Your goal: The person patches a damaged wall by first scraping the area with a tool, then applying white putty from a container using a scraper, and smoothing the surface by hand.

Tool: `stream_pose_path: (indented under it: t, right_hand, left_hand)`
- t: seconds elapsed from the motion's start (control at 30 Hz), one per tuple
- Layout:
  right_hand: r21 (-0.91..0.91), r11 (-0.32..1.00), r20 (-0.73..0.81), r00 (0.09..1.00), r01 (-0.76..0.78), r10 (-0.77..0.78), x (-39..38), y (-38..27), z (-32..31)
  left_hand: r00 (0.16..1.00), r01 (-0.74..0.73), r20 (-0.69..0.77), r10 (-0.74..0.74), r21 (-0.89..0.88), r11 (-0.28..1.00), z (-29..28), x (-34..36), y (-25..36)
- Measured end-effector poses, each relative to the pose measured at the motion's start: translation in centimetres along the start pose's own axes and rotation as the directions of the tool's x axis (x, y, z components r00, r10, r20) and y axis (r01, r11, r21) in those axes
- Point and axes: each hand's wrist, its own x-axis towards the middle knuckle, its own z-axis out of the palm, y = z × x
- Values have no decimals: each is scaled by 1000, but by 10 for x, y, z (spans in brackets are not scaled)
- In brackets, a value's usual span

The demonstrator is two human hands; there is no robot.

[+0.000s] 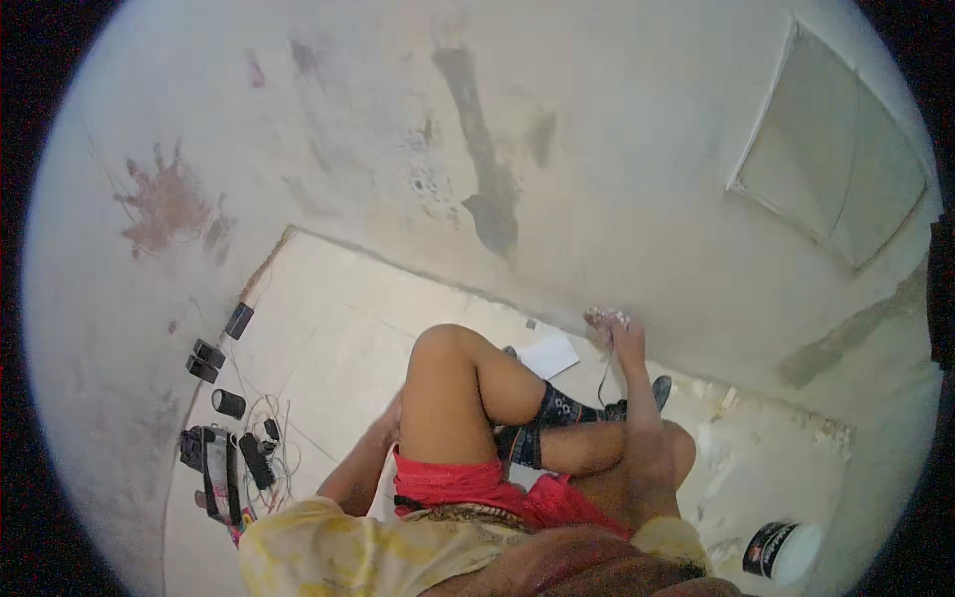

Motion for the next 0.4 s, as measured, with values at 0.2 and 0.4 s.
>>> stream_pose_path:
  t: [0.2, 0.4]
  right_hand:
    - [90, 994, 112, 992, -67, 57, -51, -102, 2]
    - [440, 891, 163, 986, -110, 41, -83, -60, -38]
  left_hand:
    - [990, -142, 57, 129, 400, 905, -59, -17, -10]
    - [990, -122, 92, 109, 146, 982, 3, -62, 28]
